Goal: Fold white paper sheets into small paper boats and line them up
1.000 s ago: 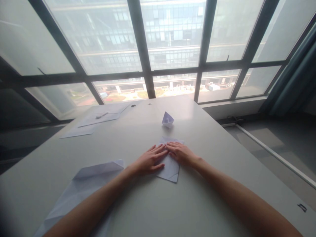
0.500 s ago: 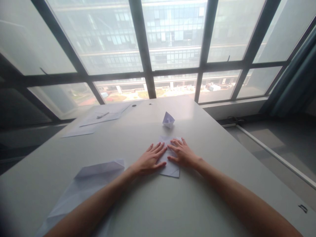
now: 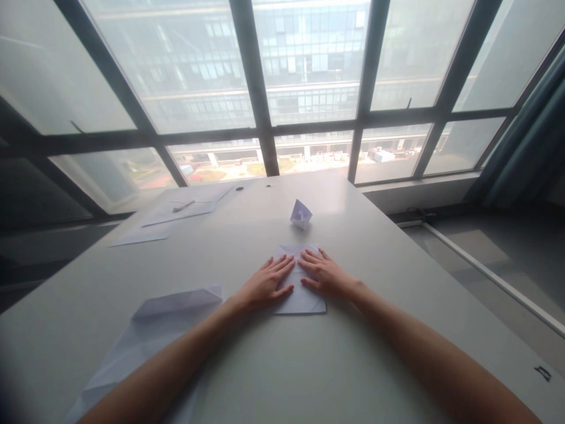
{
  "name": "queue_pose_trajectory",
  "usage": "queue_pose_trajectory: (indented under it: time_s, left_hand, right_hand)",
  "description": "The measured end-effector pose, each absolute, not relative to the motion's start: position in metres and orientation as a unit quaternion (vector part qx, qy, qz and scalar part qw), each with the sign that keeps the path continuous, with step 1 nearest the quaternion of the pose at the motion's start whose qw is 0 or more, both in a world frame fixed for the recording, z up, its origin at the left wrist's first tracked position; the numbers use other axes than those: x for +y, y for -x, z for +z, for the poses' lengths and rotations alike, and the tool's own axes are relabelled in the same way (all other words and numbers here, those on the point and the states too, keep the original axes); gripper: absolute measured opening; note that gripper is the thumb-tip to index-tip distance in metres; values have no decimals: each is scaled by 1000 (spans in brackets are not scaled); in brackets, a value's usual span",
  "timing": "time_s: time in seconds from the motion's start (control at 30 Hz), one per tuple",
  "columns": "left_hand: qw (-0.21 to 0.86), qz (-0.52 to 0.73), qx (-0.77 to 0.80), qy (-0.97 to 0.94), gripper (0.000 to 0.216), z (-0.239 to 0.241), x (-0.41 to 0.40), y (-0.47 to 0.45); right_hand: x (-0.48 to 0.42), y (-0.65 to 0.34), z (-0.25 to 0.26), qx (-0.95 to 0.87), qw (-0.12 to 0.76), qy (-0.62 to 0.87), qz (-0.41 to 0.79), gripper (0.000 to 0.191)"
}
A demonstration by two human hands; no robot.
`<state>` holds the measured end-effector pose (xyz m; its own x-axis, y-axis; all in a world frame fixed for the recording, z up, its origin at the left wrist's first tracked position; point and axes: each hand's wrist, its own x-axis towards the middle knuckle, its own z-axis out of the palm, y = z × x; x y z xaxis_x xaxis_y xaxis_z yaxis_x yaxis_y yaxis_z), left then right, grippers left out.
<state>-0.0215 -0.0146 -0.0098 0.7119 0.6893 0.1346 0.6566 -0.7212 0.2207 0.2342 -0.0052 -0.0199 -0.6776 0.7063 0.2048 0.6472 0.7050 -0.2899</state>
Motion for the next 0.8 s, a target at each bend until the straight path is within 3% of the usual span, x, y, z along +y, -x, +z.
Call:
queue_pose_trajectory:
  time_s: [0.23, 0.4, 0.8]
  left_hand:
    - [71, 84, 371, -922, 76, -11, -14, 21]
    - [73, 88, 374, -921, 73, -12, -14, 21]
    - [75, 89, 377, -919, 74, -12, -14, 20]
  right_hand:
    - [-7, -232, -21, -902, 114, 408, 82, 57]
    - [-5, -231, -27, -873, 119, 469, 57, 67]
    - [-3, -231, -28, -865, 118, 483, 63, 67]
